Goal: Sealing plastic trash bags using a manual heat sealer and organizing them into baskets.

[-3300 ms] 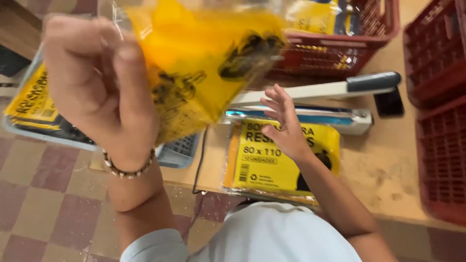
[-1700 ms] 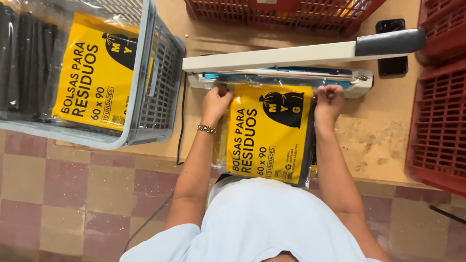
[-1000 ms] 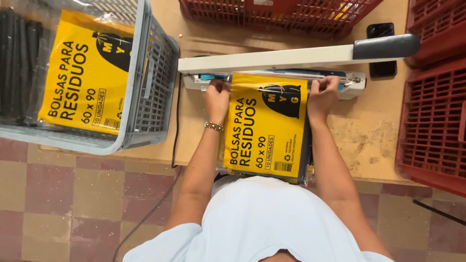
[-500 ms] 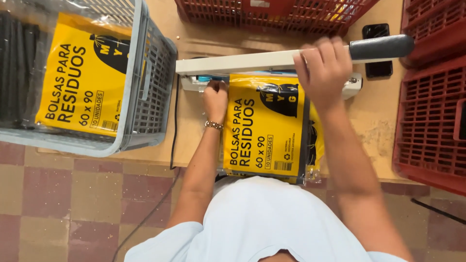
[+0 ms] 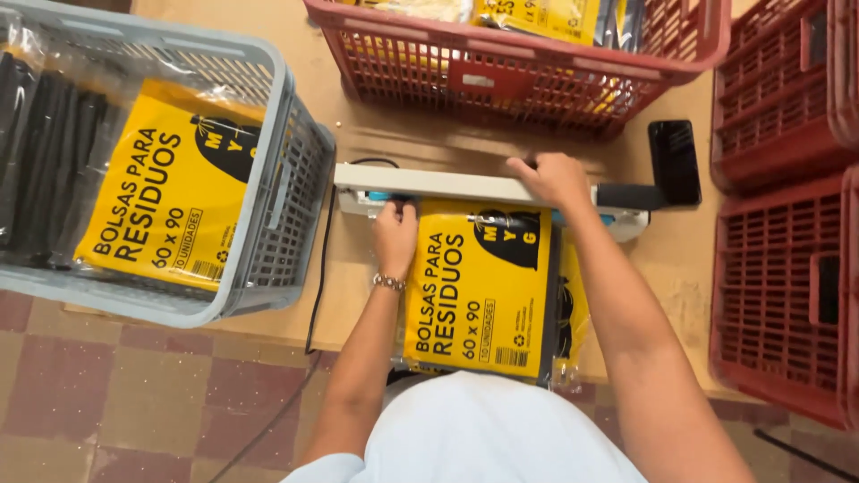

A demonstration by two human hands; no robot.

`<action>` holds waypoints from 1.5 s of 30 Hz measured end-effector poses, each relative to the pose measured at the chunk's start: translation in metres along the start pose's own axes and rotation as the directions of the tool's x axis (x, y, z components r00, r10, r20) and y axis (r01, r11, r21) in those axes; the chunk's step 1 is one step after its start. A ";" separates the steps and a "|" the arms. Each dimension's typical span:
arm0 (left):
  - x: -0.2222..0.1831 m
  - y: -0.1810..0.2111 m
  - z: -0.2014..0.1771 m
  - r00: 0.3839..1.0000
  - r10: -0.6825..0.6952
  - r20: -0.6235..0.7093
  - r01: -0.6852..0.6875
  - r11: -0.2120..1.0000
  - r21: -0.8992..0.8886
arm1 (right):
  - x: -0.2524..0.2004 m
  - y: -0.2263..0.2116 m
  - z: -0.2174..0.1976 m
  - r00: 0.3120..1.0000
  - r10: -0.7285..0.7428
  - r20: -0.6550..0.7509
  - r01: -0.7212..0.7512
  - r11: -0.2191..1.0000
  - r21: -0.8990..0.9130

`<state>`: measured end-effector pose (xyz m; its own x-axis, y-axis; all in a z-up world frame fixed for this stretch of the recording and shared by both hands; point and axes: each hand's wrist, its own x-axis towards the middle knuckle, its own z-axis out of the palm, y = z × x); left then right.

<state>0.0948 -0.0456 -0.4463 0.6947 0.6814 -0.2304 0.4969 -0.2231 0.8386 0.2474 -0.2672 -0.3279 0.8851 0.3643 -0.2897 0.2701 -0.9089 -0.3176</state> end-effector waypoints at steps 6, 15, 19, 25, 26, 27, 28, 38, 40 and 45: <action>-0.048 0.067 -0.049 0.952 -0.055 0.302 -0.050 0.943 0.330 | 0.018 0.027 0.021 1.000 0.024 -0.019 -0.024 1.000 0.014; -0.060 0.039 -0.047 0.872 -0.144 0.467 -0.056 0.920 0.388 | 0.028 0.047 0.054 0.996 -0.014 -0.086 0.012 1.000 -0.029; -0.058 0.031 -0.040 0.878 -0.123 0.463 -0.074 0.921 0.384 | 0.024 0.047 0.055 0.994 -0.033 -0.103 0.027 0.998 -0.057; -0.063 0.066 -0.049 0.910 -0.162 0.381 0.052 0.958 0.283 | 0.032 0.057 0.069 0.993 -0.044 -0.109 0.037 0.997 -0.064; -0.062 0.068 -0.049 0.907 -0.167 0.386 0.059 0.959 0.276 | 0.032 0.057 0.069 0.992 -0.051 -0.116 0.042 0.996 -0.079; -0.062 0.070 -0.049 0.904 -0.172 0.390 0.067 0.961 0.270 | 0.033 0.056 0.068 0.991 -0.058 -0.123 0.046 0.995 -0.094; -0.061 0.068 -0.047 0.904 -0.170 0.391 0.064 0.961 0.270 | 0.033 0.055 0.066 0.991 -0.056 -0.125 0.045 0.995 -0.093; -0.062 0.058 -0.038 0.894 -0.148 0.423 -0.010 0.937 0.349 | 0.030 0.049 0.058 0.983 -0.077 -0.166 0.062 0.994 -0.091; -0.065 0.067 -0.042 0.895 -0.127 0.427 -0.033 0.937 0.347 | 0.028 0.044 0.051 0.983 -0.078 -0.167 0.062 0.993 -0.097; -0.075 0.069 -0.040 0.901 -0.063 0.429 -0.106 0.928 0.358 | 0.030 0.038 0.047 0.970 -0.085 -0.226 0.064 0.993 -0.100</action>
<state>0.0569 -0.0844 -0.3514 0.8179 0.3291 -0.4718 0.5737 -0.5287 0.6256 0.2661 -0.2815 -0.3915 0.9215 0.3851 -0.0500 0.3627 -0.8995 -0.2434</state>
